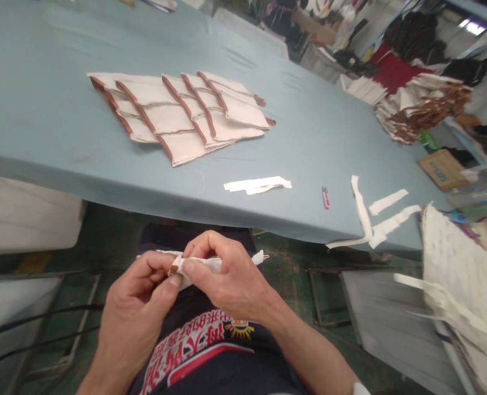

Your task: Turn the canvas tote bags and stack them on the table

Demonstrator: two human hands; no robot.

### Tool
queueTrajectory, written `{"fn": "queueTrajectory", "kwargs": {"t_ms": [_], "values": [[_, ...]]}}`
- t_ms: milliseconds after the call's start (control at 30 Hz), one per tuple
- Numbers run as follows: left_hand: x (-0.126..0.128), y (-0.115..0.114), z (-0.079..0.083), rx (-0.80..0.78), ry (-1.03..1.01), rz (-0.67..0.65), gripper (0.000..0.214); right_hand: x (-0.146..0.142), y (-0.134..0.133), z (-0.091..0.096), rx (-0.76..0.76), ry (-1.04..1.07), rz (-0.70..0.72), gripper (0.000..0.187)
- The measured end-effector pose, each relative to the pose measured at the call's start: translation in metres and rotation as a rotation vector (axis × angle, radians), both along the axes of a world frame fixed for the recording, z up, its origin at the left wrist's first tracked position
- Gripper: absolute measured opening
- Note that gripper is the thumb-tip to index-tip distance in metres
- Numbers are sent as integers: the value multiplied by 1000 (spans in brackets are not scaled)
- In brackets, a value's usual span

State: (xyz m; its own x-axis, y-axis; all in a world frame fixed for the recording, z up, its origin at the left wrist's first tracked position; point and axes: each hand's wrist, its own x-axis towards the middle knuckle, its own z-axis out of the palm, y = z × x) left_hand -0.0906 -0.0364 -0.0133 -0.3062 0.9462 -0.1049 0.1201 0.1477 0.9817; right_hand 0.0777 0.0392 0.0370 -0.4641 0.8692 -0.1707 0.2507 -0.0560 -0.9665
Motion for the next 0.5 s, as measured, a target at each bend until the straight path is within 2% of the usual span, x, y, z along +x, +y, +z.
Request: {"fn": "queueTrajectory", "kwargs": {"t_ms": [300, 400, 500], "values": [[-3, -5, -9, 109, -23, -5, 7, -5, 1, -3, -115, 61, -15, 23], [-5, -1, -7, 126, -4, -32, 6, -5, 4, -6, -162, 85, 0, 25], [-4, 3, -2, 157, 41, -20, 5, -7, 5, -12, -283, 158, 20, 29]]}}
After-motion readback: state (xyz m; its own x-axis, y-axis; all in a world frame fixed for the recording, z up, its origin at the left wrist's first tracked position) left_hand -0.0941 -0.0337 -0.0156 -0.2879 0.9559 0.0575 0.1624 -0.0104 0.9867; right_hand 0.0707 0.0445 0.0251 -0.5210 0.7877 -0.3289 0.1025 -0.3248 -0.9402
